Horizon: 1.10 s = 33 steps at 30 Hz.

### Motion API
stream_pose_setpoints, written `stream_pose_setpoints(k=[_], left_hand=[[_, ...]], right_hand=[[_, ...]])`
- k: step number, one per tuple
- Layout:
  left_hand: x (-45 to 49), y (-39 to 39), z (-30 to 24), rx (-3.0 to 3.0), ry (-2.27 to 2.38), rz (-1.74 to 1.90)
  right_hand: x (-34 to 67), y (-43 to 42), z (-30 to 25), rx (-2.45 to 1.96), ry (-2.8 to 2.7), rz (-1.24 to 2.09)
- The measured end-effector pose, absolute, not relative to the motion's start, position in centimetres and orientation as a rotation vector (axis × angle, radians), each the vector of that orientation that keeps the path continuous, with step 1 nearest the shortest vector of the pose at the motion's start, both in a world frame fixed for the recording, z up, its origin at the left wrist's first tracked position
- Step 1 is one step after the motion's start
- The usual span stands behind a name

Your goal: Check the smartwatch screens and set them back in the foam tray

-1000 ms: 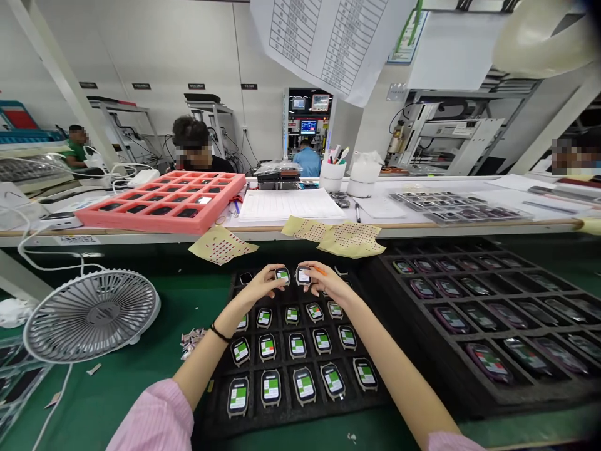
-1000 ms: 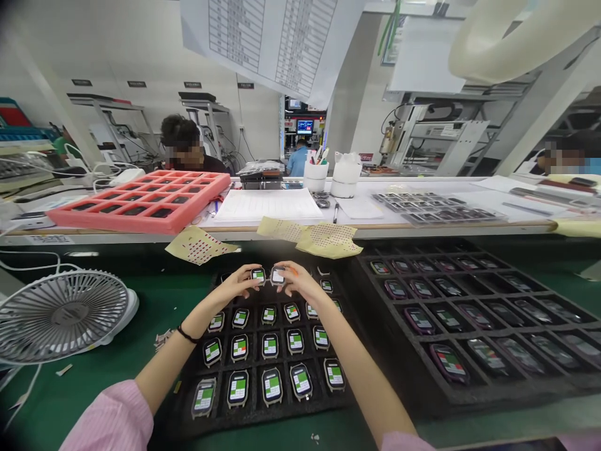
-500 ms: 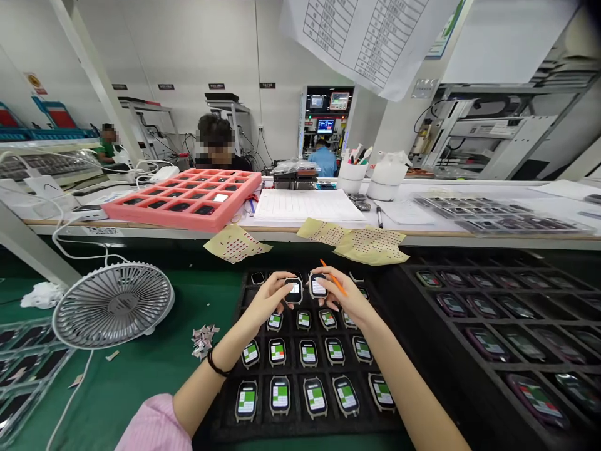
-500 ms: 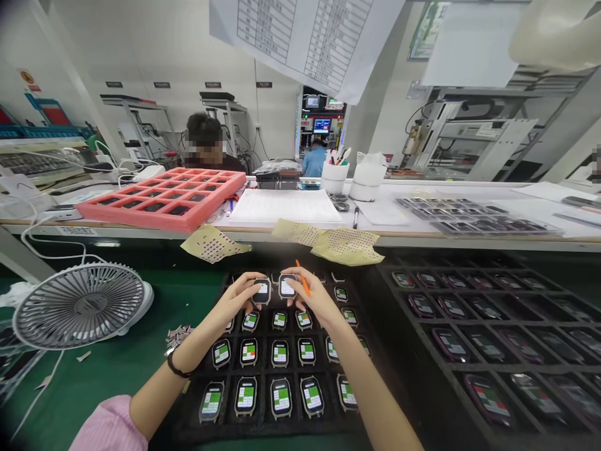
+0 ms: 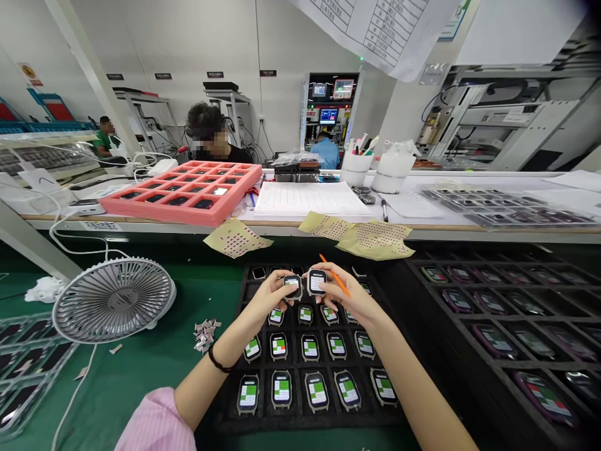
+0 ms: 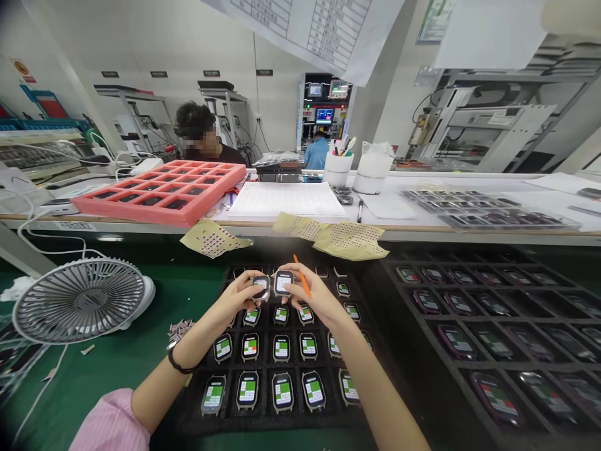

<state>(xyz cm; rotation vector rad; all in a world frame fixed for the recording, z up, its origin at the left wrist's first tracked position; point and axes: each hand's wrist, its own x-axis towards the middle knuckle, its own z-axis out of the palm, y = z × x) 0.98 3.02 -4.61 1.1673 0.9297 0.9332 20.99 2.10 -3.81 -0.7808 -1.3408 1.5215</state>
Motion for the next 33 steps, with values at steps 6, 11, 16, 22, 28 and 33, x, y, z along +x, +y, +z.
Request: stream_pose_setpoints(k=[6, 11, 16, 22, 28, 33], left_hand=[[1.05, 3.13, -4.53, 1.087, 0.975, 0.914], [1.15, 3.1, -4.42, 1.053, 0.974, 0.896], [1.22, 3.07, -4.31, 1.063, 0.984, 0.903], [1.23, 2.87, -4.13, 1.08, 0.972, 0.93], [1.34, 2.74, -4.16, 1.096, 0.982, 0.969], [1.39, 2.88, -4.2, 1.083, 0.975, 0.949]], right_hand=[[20.86, 2.15, -3.7, -0.819, -1.346, 1.506], [20.67, 2.07, -3.53, -0.88, -1.305, 1.468], [20.82, 2.0, -3.36, -0.842, -1.347, 1.495], [20.82, 2.13, -3.45, -0.84, -1.368, 1.497], [20.74, 1.95, -3.33, -0.834, -1.386, 1.485], [20.63, 1.98, -3.51, -0.844, -1.385, 1.452]])
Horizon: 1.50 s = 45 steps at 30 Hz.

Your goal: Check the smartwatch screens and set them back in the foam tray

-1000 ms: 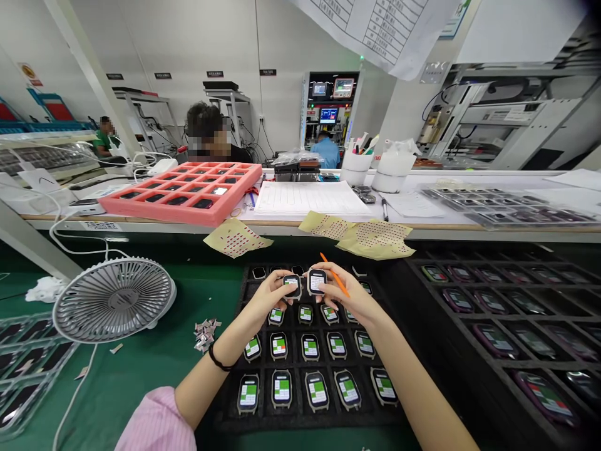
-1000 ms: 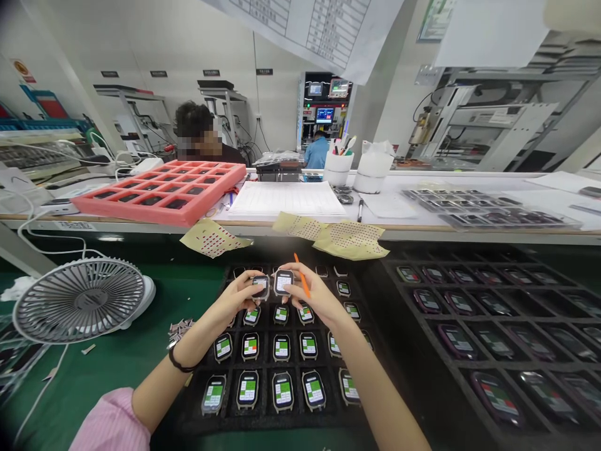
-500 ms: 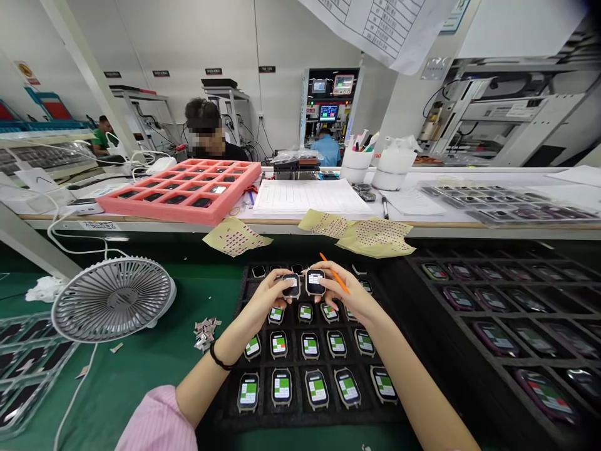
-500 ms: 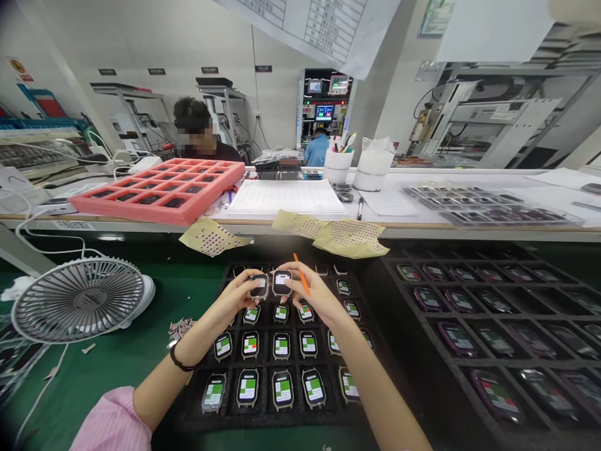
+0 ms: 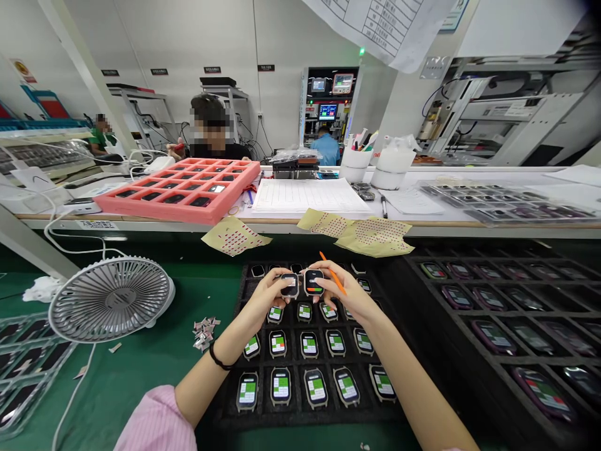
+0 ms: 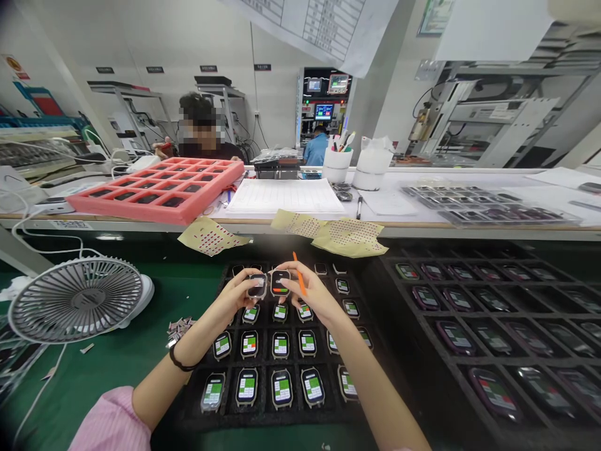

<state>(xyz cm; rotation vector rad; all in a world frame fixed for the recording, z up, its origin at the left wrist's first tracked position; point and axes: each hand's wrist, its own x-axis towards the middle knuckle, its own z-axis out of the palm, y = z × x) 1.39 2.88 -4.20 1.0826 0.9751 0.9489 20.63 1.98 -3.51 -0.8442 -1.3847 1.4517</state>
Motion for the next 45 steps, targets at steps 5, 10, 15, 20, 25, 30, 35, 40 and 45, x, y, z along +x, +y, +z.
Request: stream_pose_setpoints(k=[5, 10, 15, 20, 25, 30, 35, 40, 45], left_hand=[[1.38, 2.91, -4.3, 1.068, 0.966, 0.937], [1.41, 2.76, -4.29, 1.088, 0.986, 0.967], [1.28, 2.57, -3.97, 1.109, 0.957, 0.939], [1.21, 2.29, -3.53, 1.107, 0.905, 0.971], [1.15, 2.54, -3.69, 1.106, 0.855, 0.991], [1.08, 2.55, -3.84, 1.152, 0.812, 1.038], [1.05, 2.44, -3.89, 1.225, 0.838, 1.09], [1.14, 2.53, -3.96, 1.218, 0.854, 1.132], [1.27, 2.73, -4.44, 1.175, 0.915, 1.157]], right_hand=[[20.55, 2.04, -3.58, -0.861, -1.367, 1.438], [20.69, 1.92, -3.39, -0.852, -1.351, 1.46], [20.85, 1.74, -3.15, -0.845, -1.341, 1.465], [20.96, 1.72, -3.03, -0.831, -1.324, 1.475], [21.11, 1.88, -3.19, -0.812, -1.333, 1.481], [21.19, 2.05, -3.34, -0.792, -1.375, 1.473], [21.13, 1.91, -3.26, -0.781, -1.437, 1.492], [20.94, 1.87, -3.38, -0.802, -1.452, 1.503], [20.64, 1.84, -3.42, -0.806, -1.426, 1.505]])
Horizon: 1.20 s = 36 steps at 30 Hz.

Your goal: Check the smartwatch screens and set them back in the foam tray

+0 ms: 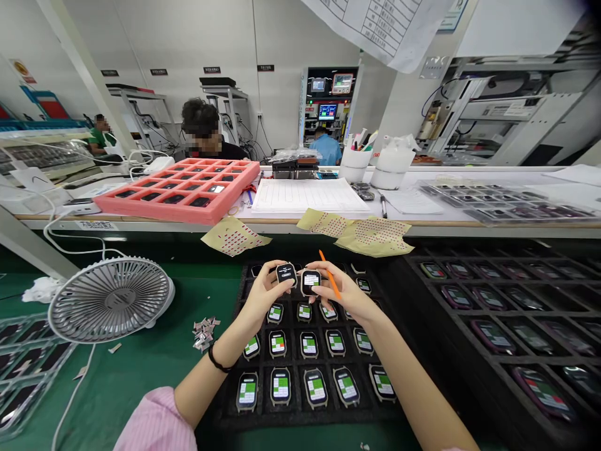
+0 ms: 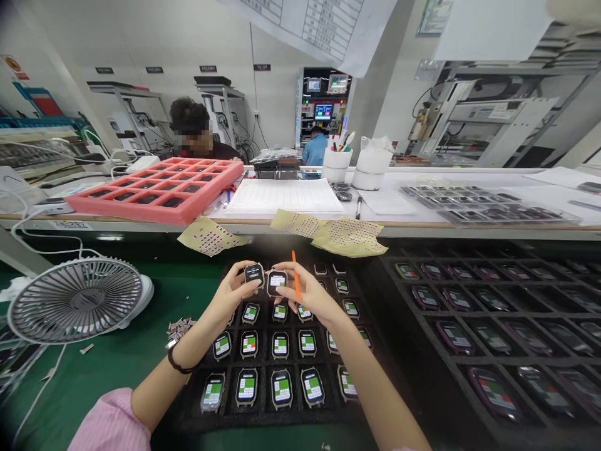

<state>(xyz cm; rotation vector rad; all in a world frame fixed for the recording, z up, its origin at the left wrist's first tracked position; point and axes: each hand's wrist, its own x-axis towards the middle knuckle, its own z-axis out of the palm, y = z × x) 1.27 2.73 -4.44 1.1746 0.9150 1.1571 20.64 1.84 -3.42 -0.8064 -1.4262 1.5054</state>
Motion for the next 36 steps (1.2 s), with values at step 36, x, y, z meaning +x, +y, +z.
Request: stream_pose_setpoints(k=[36], left_hand=[[1.5, 2.9, -4.1, 1.084, 1.0, 1.119]], right_hand=[[20.5, 2.2, -4.2, -0.852, -1.315, 1.508]])
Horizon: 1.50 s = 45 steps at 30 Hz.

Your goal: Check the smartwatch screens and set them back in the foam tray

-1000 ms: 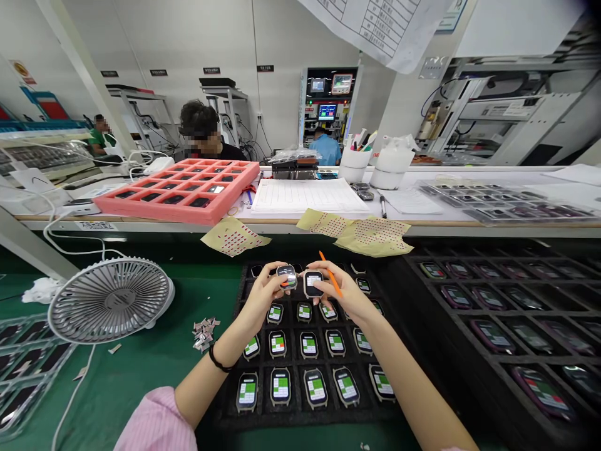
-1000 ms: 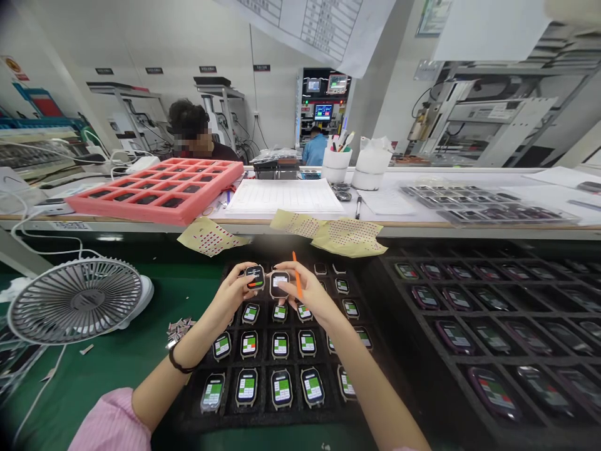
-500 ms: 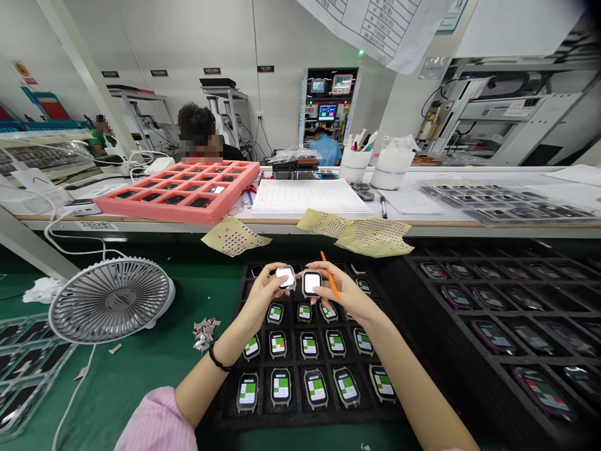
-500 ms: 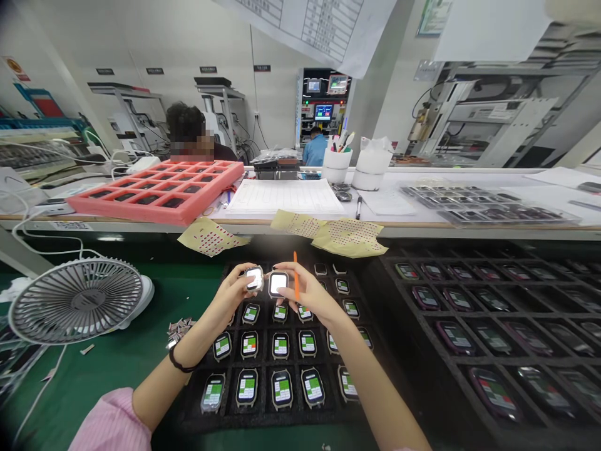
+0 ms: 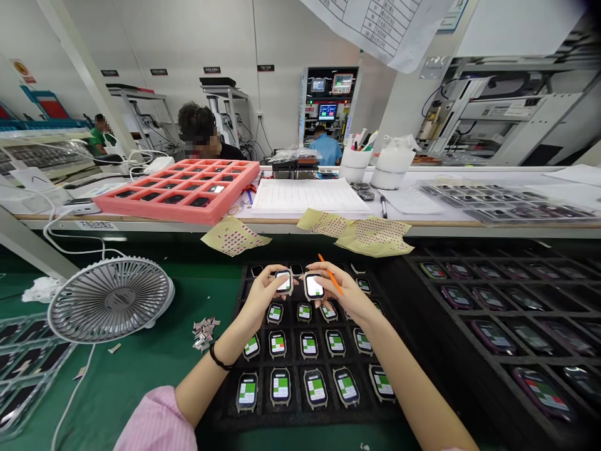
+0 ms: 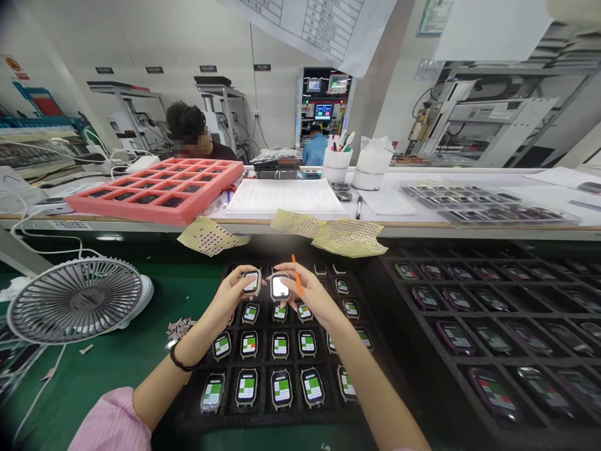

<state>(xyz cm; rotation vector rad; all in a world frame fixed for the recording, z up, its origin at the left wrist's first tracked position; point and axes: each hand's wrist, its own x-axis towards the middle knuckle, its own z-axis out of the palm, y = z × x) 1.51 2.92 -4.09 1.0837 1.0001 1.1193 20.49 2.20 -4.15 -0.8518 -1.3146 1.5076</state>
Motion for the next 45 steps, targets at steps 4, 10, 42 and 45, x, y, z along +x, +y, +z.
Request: stream_pose_setpoints(k=[4, 10, 42, 45], left_hand=[[1.5, 2.9, -4.2, 1.097, 1.009, 1.113], [1.5, 3.3, -4.7, 1.131, 0.991, 1.085], [1.2, 4.0, -5.1, 0.95, 0.931, 0.978], [1.1, 3.9, -5.0, 0.978, 0.919, 0.976]], right_hand=[[20.3, 2.2, -4.3, -0.908, -1.267, 1.448], [20.3, 2.2, -4.3, -0.949, -1.265, 1.418], [20.5, 2.4, -4.1, -0.921, -1.206, 1.464], [20.8, 2.3, -4.1, -0.871, -1.243, 1.492]])
